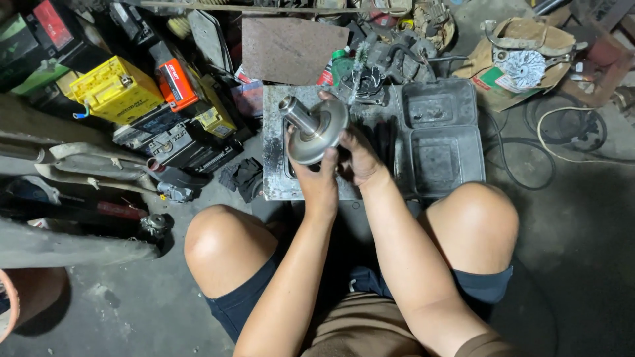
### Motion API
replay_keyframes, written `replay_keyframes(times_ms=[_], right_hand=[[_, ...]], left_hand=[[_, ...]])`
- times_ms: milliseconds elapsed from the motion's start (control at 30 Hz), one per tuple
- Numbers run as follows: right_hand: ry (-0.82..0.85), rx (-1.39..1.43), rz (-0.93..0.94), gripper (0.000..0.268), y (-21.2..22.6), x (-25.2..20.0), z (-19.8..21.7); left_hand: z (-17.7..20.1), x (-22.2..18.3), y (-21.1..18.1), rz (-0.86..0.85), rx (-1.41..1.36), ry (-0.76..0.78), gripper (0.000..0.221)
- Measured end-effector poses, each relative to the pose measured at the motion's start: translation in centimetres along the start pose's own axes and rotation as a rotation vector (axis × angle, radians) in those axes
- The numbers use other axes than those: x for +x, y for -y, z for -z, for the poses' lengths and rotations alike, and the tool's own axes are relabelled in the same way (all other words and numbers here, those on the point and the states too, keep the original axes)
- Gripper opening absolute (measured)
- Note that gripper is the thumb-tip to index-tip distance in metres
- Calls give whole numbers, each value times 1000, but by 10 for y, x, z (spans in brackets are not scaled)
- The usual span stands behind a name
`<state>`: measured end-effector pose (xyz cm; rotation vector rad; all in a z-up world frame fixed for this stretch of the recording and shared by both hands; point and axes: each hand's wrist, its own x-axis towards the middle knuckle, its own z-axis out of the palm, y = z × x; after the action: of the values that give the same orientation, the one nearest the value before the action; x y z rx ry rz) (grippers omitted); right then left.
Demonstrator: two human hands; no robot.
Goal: Cleaning a CVT pulley using a brush and a small scraping tool to remove grime and debris in a workshop environment.
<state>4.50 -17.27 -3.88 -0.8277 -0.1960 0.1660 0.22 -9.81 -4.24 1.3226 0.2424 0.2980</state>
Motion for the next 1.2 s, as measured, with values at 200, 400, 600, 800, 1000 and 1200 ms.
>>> replay_keyframes(times_ms=[200, 400, 600, 800, 1000, 1200], right_hand=[[33, -216, 101, 103, -6, -1, -1], [70, -301, 11, 101, 7, 0, -13], [149, -721, 76, 73, 11, -5, 4], [-203, -930, 62, 69, 25, -5, 19], [-333, -1506, -474, 41, 25, -10, 56], [-433, -1545, -487, 26, -24, -2, 89]], left_hand=[[11, 12, 24, -80, -344, 39, 108], [23, 31, 59, 174, -691, -25, 75], [29, 60, 21, 101, -948, 56, 60], [36, 64, 9, 256, -1110, 7, 55], [44, 75, -9, 356, -1119, -218, 97], [37, 64, -23, 328, -1091, -216, 94]])
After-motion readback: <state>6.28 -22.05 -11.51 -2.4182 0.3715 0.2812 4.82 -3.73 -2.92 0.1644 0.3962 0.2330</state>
